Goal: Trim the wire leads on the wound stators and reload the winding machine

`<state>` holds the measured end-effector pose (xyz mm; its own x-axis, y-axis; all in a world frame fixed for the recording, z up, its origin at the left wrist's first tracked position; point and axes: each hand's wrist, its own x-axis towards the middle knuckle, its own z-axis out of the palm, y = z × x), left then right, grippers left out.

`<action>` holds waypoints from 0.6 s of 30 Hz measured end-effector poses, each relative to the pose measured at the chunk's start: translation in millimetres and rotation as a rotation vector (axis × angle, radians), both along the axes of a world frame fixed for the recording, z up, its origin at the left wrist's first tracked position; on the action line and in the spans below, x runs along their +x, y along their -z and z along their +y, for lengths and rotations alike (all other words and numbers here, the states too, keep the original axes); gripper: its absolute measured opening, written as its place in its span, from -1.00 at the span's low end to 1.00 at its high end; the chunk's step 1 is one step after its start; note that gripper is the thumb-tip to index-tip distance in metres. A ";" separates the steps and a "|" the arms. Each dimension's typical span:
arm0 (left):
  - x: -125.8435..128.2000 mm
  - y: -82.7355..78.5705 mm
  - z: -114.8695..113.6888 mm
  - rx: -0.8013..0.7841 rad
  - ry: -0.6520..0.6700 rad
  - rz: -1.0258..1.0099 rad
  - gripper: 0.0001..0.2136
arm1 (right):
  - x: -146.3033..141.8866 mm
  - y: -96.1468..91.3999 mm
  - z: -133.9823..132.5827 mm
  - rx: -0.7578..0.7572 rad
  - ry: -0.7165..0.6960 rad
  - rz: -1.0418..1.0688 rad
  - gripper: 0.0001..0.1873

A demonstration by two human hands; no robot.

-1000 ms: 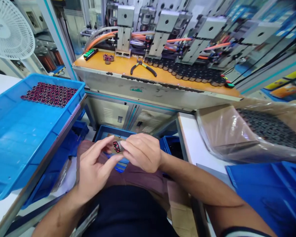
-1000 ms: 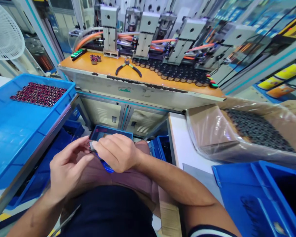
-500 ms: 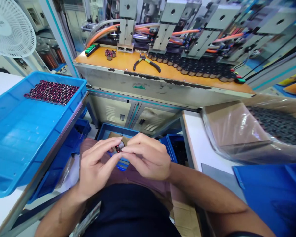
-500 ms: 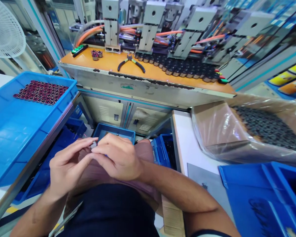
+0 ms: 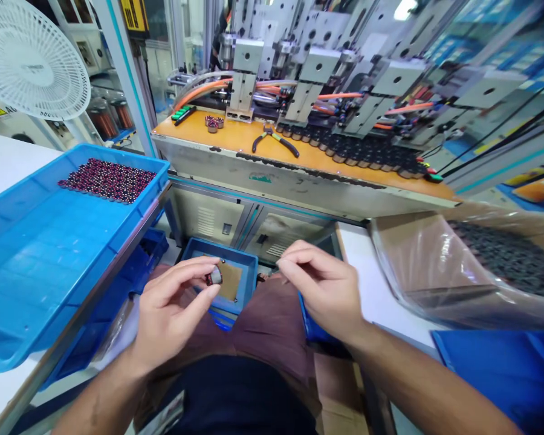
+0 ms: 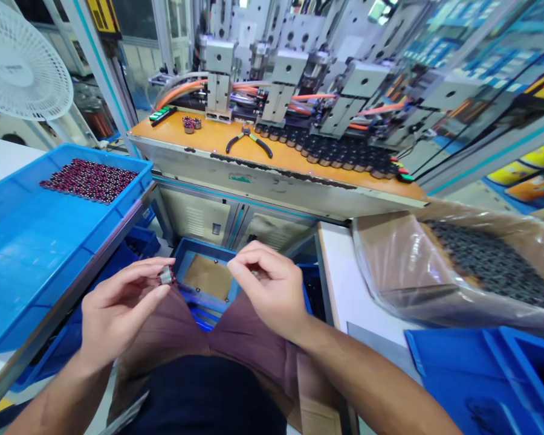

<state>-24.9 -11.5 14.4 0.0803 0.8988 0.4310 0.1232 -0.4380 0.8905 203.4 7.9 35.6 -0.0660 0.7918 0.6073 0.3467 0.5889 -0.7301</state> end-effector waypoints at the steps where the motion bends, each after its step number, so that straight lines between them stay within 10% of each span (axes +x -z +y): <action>1: -2.3 -1.8 -0.1 0.055 -0.012 0.067 -0.64 | 4.6 -5.1 0.5 0.142 0.026 -0.091 -0.91; 5: -4.5 -8.2 1.1 0.200 0.014 0.224 -0.65 | 3.1 -30.7 3.6 0.766 -0.183 -0.646 -0.84; 8: -3.0 -9.7 0.6 0.200 0.037 0.241 -0.65 | -9.4 -40.9 13.1 0.912 -0.227 -0.914 -0.68; 18: -16.8 -4.8 -4.3 0.081 0.055 0.186 -0.71 | -20.6 -42.3 26.2 -0.133 -0.542 -0.475 -0.77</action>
